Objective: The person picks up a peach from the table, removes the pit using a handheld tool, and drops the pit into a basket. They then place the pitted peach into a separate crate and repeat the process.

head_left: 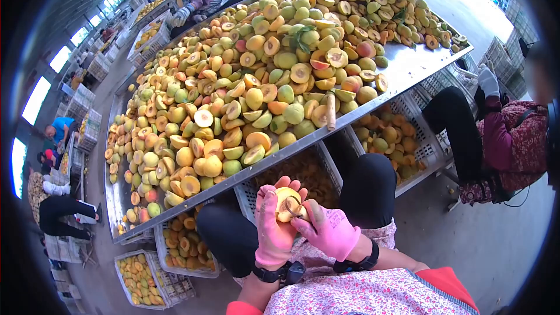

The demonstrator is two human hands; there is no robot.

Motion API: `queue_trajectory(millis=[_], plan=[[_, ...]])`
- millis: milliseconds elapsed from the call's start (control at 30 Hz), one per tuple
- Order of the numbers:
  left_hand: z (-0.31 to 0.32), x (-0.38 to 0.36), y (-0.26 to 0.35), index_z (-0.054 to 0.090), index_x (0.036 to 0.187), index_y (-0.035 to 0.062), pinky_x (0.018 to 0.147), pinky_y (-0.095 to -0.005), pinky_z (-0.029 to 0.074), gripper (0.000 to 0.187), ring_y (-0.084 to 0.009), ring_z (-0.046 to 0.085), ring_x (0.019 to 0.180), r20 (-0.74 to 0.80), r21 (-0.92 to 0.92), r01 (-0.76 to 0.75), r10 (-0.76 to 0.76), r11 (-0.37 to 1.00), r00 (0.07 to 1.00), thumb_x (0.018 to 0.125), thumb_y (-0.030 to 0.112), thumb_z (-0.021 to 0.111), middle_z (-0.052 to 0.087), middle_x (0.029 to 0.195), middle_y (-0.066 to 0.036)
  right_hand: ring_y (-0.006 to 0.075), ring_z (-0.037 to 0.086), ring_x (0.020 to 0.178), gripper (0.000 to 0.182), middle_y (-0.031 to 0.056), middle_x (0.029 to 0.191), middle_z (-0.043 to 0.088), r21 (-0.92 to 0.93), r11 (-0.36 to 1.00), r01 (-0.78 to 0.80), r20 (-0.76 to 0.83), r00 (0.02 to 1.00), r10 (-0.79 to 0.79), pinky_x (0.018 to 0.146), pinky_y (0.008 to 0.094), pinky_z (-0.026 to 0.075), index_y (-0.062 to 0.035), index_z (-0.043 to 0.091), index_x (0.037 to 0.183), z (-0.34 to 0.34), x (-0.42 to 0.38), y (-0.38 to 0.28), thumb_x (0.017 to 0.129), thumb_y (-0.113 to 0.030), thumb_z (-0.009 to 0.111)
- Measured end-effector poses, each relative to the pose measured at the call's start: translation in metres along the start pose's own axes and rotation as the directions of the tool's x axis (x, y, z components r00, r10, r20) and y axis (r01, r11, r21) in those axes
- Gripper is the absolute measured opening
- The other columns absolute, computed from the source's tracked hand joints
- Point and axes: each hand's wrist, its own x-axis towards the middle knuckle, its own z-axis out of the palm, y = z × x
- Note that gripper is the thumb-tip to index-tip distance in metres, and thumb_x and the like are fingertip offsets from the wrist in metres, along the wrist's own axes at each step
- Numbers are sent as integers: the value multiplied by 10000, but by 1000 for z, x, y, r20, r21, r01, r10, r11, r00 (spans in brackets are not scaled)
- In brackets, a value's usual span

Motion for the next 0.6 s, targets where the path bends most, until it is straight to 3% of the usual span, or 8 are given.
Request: queue_trajectory(millis=[233, 300, 367, 433, 567, 600], plan=[[5, -5, -11, 596, 1163, 138, 987, -452, 552, 280, -257, 645, 1125, -28, 109, -45, 48, 993, 998, 1049, 393, 572, 646, 1176, -75, 410, 677, 690, 378, 213, 767, 664, 7, 1000, -2, 43, 999, 2, 592, 481, 523, -22, 482, 1050, -3, -3, 4, 1025, -384, 590], [11, -7, -16, 569, 1200, 107, 946, -407, 567, 360, -238, 657, 1079, -25, 236, -155, 166, 959, 986, 1060, 436, 537, 641, 1118, -79, 400, 681, 696, 353, 205, 770, 664, 33, 999, -35, 54, 998, 33, 586, 460, 523, -30, 489, 1051, 2, -5, 8, 1020, -361, 608], [8, -9, -21, 560, 1213, 79, 937, -379, 568, 437, -228, 662, 1057, -12, 296, -154, 165, 943, 986, 1062, 486, 507, 639, 1100, -93, 390, 685, 702, 330, 197, 773, 663, 60, 996, -70, 63, 996, 67, 580, 438, 524, -38, 495, 1052, 5, -7, 11, 1014, -338, 625], [11, -11, -23, 559, 1205, 78, 918, -362, 570, 473, -229, 674, 1013, 33, 400, -217, 223, 890, 974, 1053, 522, 504, 644, 1080, -107, 424, 685, 708, 418, 236, 775, 680, 133, 988, -79, 108, 992, 64, 608, 499, 528, -2, 459, 1097, 6, -9, 12, 1043, -408, 540], [14, -8, -25, 561, 1183, 54, 884, -348, 572, 516, -229, 682, 937, 22, 457, -262, 284, 850, 959, 1045, 548, 505, 656, 1052, -115, 431, 685, 717, 437, 238, 770, 679, 138, 988, -66, 79, 995, 56, 617, 502, 530, 11, 469, 1102, 7, -8, 11, 1050, -420, 520], [13, -8, -25, 568, 1158, 42, 854, -339, 572, 517, -218, 681, 910, -14, 476, -227, 266, 850, 964, 1047, 543, 503, 658, 1029, -113, 432, 684, 727, 402, 235, 781, 677, 129, 986, -109, 135, 987, 91, 622, 496, 529, -5, 469, 1099, 7, -7, 11, 1044, -396, 542]])
